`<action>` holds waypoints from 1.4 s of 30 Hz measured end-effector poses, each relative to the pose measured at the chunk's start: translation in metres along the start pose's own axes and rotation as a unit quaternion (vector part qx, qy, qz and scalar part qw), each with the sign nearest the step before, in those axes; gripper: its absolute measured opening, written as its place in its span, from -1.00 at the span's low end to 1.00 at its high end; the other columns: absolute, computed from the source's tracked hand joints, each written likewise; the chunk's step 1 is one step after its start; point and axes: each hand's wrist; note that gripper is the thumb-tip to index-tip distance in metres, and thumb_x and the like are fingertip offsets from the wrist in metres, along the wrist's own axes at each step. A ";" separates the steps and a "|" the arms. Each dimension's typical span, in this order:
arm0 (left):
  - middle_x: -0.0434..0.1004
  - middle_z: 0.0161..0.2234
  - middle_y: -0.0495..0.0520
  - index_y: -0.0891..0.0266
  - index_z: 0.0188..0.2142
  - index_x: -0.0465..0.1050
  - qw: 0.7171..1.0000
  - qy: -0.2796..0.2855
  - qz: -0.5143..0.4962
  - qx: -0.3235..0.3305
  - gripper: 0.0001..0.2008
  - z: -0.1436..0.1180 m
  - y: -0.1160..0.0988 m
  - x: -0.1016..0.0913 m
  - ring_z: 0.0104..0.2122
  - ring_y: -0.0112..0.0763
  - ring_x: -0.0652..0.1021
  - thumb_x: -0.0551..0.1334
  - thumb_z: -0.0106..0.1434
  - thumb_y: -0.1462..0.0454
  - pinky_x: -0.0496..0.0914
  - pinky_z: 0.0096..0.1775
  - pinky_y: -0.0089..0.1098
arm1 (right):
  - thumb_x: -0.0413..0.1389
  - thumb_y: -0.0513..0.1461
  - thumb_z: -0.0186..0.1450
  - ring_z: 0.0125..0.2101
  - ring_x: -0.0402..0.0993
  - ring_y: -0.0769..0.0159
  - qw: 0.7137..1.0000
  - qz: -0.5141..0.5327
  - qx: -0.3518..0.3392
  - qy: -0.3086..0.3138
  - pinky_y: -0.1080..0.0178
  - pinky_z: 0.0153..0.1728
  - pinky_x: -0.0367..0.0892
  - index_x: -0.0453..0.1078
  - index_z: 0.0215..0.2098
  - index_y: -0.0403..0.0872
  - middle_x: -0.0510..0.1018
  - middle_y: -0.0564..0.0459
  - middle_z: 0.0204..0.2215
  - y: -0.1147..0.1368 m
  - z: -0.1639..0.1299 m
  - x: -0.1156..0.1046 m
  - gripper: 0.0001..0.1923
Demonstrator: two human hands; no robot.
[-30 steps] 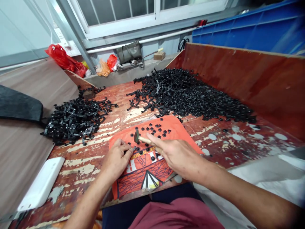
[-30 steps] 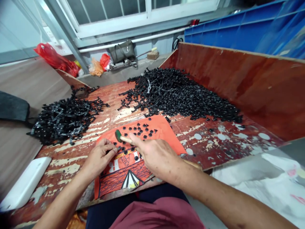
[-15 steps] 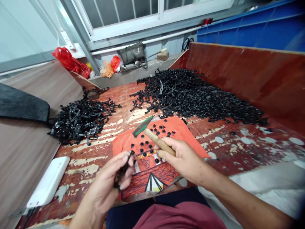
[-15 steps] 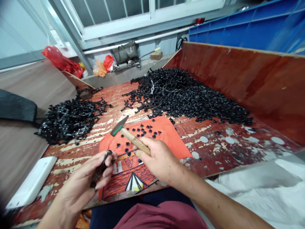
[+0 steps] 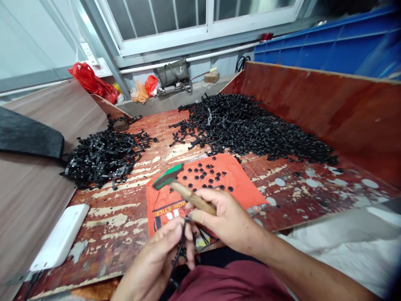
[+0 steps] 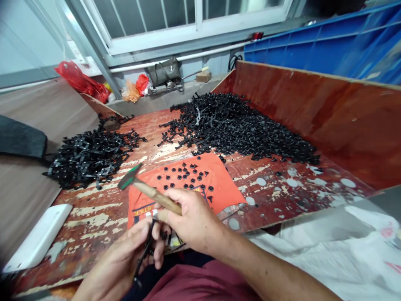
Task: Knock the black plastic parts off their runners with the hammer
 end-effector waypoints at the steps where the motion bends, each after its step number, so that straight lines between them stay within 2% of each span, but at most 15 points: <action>1: 0.39 -0.47 0.01 0.23 -0.34 0.45 0.996 -0.023 0.084 0.016 -0.67 -0.003 -0.003 -0.004 -0.47 -0.42 0.39 0.19 0.29 0.00 0.31 -0.37 -0.43 | 0.12 -0.29 0.26 -0.51 0.30 0.41 0.999 -0.025 -0.007 -0.038 0.38 -0.50 0.18 0.40 -0.30 -0.06 0.42 0.19 -0.51 -0.003 -0.002 -0.007 -0.96; 2: 0.39 -0.46 0.02 0.23 -0.35 0.46 0.982 -0.059 0.175 0.046 -0.65 -0.006 -0.007 -0.009 -0.44 -0.40 0.40 0.18 0.30 -0.02 0.29 -0.35 -0.43 | 0.12 -0.27 0.27 -0.49 0.29 0.41 0.996 -0.045 -0.014 -0.076 0.37 -0.48 0.18 0.42 -0.24 -0.06 0.42 0.19 -0.48 -0.008 -0.004 -0.014 -0.92; 3: 0.40 -0.44 0.03 0.23 -0.37 0.46 0.954 -0.107 0.265 0.086 -0.64 -0.008 -0.012 -0.015 -0.40 -0.38 0.40 0.17 0.29 -0.02 0.28 -0.33 -0.43 | 0.11 -0.24 0.30 -0.46 0.30 0.39 0.993 -0.058 -0.017 -0.105 0.36 -0.45 0.19 0.43 -0.18 -0.05 0.43 0.17 -0.43 -0.013 -0.007 -0.023 -0.87; 6: 0.46 -0.34 0.06 0.19 -0.42 0.47 0.832 -0.239 0.461 0.196 -0.67 -0.009 -0.024 -0.034 -0.22 -0.26 0.43 0.17 0.27 0.01 0.27 -0.21 -0.39 | 0.08 -0.17 0.36 -0.31 0.38 0.31 0.985 -0.095 -0.021 -0.145 0.33 -0.33 0.25 0.42 -0.07 -0.04 0.49 0.11 -0.29 -0.033 -0.018 -0.047 -0.78; 7: 0.47 -0.32 0.05 0.18 -0.42 0.47 0.801 -0.260 0.496 0.213 -0.68 -0.006 -0.026 -0.039 -0.20 -0.23 0.43 0.17 0.27 0.02 0.26 -0.20 -0.38 | 0.07 -0.16 0.37 -0.27 0.40 0.28 0.982 -0.116 -0.016 -0.149 0.32 -0.31 0.26 0.42 -0.06 -0.04 0.51 0.09 -0.25 -0.040 -0.022 -0.053 -0.77; 9: 0.49 -0.34 0.04 0.16 -0.41 0.49 0.774 -0.269 0.533 0.214 -0.69 0.004 -0.027 -0.043 -0.23 -0.24 0.45 0.13 0.28 0.04 0.25 -0.21 -0.37 | 0.06 -0.16 0.38 -0.22 0.42 0.23 0.977 -0.152 0.002 -0.147 0.30 -0.29 0.27 0.43 -0.04 -0.04 0.53 0.07 -0.19 -0.053 -0.029 -0.061 -0.76; 13: 0.43 -0.44 0.00 0.17 -0.47 0.44 0.782 -0.239 0.542 0.193 -0.65 0.029 -0.021 -0.036 -0.35 -0.31 0.45 0.07 0.32 0.06 0.25 -0.25 -0.37 | 0.03 -0.16 0.39 -0.22 0.45 0.20 0.973 -0.181 0.021 -0.142 0.29 -0.30 0.29 0.42 0.01 -0.04 0.56 0.08 -0.17 -0.067 -0.035 -0.065 -0.72; 17: 0.38 -0.45 -0.02 0.19 -0.49 0.39 0.784 -0.216 0.547 0.199 -0.63 0.044 -0.017 -0.028 -0.38 -0.35 0.45 0.04 0.35 0.07 0.25 -0.27 -0.39 | 0.04 -0.18 0.37 -0.26 0.45 0.22 0.973 -0.188 0.007 -0.135 0.29 -0.30 0.29 0.42 0.05 -0.04 0.57 0.07 -0.19 -0.066 -0.033 -0.066 -0.69; 22: 0.39 -0.43 0.00 0.19 -0.47 0.41 0.770 -0.207 0.571 0.195 -0.64 0.052 -0.019 -0.019 -0.36 -0.34 0.45 0.04 0.36 0.11 0.26 -0.26 -0.39 | 0.05 -0.19 0.37 -0.46 0.37 0.33 0.977 -0.169 0.028 -0.130 0.33 -0.47 0.23 0.44 0.03 -0.05 0.49 0.11 -0.40 -0.059 -0.032 -0.067 -0.70; 26: 0.39 -0.42 0.01 0.19 -0.44 0.45 0.761 -0.201 0.586 0.191 -0.65 0.054 -0.018 -0.015 -0.34 -0.33 0.46 0.04 0.37 0.13 0.27 -0.24 -0.38 | 0.04 -0.16 0.38 -0.65 0.17 0.43 0.980 -0.128 0.065 -0.137 0.36 -0.63 0.09 0.41 0.04 -0.07 0.34 0.20 -0.56 -0.056 -0.034 -0.066 -0.69; 34: 0.36 -0.38 0.02 0.19 -0.42 0.47 0.727 -0.220 0.633 0.152 -0.67 0.057 -0.017 -0.007 -0.34 -0.33 0.45 0.06 0.35 0.12 0.25 -0.25 -0.35 | 0.03 -0.17 0.38 -0.68 0.14 0.43 0.981 -0.126 0.072 -0.130 0.37 -0.66 0.06 0.41 0.07 -0.04 0.30 0.22 -0.59 -0.056 -0.036 -0.066 -0.68; 39: 0.35 -0.37 0.03 0.19 -0.45 0.46 0.756 -0.225 0.591 0.168 -0.63 0.055 -0.020 -0.011 -0.32 -0.32 0.43 0.05 0.36 0.08 0.27 -0.24 -0.35 | 0.03 -0.16 0.40 -0.67 0.18 0.42 0.981 -0.128 0.063 -0.135 0.36 -0.62 0.11 0.41 0.10 -0.02 0.36 0.20 -0.57 -0.057 -0.037 -0.066 -0.65; 42: 0.33 -0.38 0.01 0.19 -0.46 0.46 0.760 -0.223 0.583 0.181 -0.63 0.053 -0.020 -0.014 -0.32 -0.33 0.43 0.06 0.36 0.08 0.27 -0.23 -0.35 | 0.03 -0.15 0.40 -0.67 0.19 0.42 0.980 -0.130 0.067 -0.135 0.36 -0.62 0.13 0.41 0.09 -0.03 0.39 0.20 -0.55 -0.057 -0.037 -0.066 -0.66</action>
Point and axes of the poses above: each hand's wrist, its own z-axis towards the middle knuckle, its own x-axis out of the palm, y = z × x
